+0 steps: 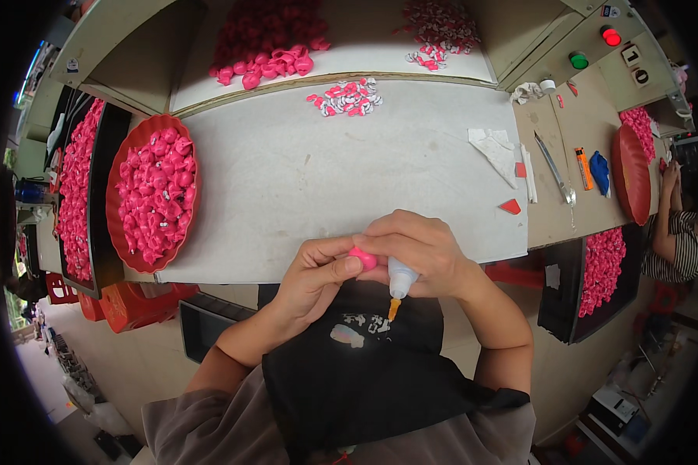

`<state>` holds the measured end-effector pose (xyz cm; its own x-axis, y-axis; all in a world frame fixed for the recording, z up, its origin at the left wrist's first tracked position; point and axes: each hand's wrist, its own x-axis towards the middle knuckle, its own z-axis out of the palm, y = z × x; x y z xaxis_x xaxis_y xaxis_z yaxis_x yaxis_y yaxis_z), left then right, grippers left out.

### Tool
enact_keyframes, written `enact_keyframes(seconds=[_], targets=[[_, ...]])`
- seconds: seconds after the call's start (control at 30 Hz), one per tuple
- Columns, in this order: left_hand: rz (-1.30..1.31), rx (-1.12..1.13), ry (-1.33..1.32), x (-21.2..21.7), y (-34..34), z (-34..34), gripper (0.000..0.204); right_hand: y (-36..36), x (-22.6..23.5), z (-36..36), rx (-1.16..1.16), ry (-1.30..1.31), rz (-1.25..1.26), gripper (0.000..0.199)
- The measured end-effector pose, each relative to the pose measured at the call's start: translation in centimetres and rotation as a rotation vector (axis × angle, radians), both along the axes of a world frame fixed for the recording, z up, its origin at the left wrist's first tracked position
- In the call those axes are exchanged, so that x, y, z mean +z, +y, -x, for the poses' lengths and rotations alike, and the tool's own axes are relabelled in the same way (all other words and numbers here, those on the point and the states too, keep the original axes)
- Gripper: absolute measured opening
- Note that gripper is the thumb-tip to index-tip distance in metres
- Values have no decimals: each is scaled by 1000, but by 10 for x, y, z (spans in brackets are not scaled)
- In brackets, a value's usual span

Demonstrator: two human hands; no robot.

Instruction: The person repeatedly picks up small pink plastic components from a tray, applies a small amount of liquid from a squeeze bottle, and inserts a white piece into each component. The finished items are placed on the table. The process is repeated continuously throughout the clip.

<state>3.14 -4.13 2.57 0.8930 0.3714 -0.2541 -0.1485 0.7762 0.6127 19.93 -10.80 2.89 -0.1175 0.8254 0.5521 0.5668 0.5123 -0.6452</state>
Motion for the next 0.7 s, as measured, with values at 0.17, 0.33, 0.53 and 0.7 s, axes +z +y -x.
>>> enact_keyframes(seconds=[0.17,0.33,0.53,0.7], targets=[[-18,-4,-7,-3,-1,4,25,1,5,1,32,14,0,36],[-21,-17,5,-6,-4,7,26,0,6,2,61,0,-4,36],[-43,-42,17,-7,-4,7,28,0,5,1,82,-26,-31,36],[-37,-46,6,-6,-3,8,27,3,6,1,93,-22,-42,36]])
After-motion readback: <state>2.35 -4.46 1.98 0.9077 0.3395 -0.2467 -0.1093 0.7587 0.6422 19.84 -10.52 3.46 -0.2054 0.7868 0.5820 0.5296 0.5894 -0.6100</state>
